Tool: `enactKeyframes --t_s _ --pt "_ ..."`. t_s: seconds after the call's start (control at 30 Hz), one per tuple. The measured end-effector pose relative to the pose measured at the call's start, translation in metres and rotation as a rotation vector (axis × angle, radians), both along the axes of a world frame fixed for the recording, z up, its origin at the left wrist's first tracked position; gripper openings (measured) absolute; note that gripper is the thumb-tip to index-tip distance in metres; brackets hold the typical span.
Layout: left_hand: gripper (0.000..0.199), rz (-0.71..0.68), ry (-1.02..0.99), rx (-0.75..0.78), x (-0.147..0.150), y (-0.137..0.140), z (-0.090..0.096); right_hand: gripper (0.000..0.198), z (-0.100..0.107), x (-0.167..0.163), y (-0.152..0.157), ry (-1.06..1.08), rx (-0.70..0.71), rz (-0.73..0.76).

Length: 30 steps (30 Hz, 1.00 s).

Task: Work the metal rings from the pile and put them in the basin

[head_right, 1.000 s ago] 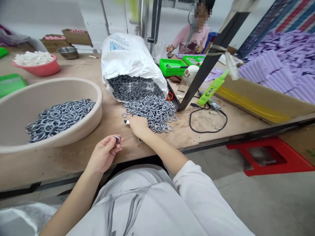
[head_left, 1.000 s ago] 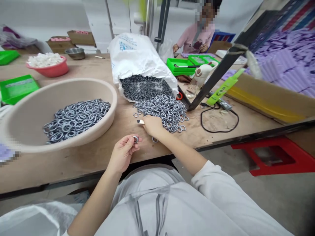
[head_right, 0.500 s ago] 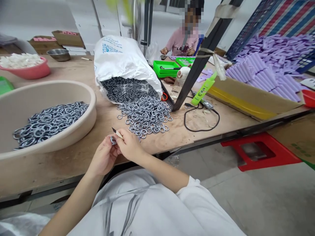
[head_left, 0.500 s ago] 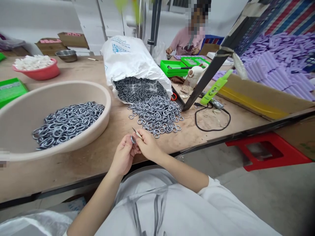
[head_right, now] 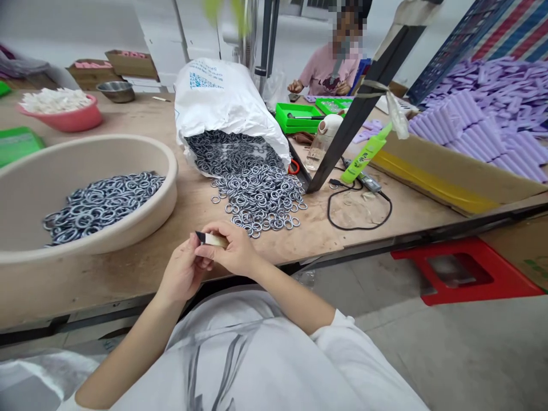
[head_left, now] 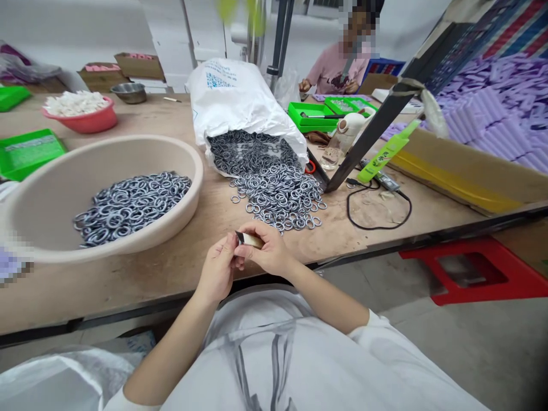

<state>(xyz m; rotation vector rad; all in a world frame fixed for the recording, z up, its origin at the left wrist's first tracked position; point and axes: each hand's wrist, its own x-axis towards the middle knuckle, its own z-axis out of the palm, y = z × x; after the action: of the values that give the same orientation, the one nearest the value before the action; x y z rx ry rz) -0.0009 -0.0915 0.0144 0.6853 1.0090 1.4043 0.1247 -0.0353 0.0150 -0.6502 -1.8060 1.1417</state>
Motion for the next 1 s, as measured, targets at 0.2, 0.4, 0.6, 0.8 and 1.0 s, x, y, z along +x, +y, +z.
enactKeyframes --t_s 0.2,0.4,0.6,0.8,1.0 --pt "0.047 0.089 -0.019 -0.005 0.006 0.002 0.002 0.033 -0.005 -0.002 0.001 0.001 -0.123 0.029" --pt "0.044 0.144 -0.067 -0.068 0.012 0.003 0.001 0.036 -0.008 -0.007 0.002 0.036 -0.293 0.091" --pt "0.044 0.122 -0.065 -0.068 0.016 0.000 0.000 0.031 -0.005 -0.005 0.001 -0.020 -0.267 0.057" --pt "0.040 0.175 -0.082 -0.078 0.017 0.002 0.002 0.030 -0.007 0.000 0.004 -0.138 -0.058 -0.113" --pt "0.042 0.240 -0.115 -0.096 0.017 0.003 0.002 0.039 -0.002 0.010 -0.007 -0.345 0.314 -0.171"
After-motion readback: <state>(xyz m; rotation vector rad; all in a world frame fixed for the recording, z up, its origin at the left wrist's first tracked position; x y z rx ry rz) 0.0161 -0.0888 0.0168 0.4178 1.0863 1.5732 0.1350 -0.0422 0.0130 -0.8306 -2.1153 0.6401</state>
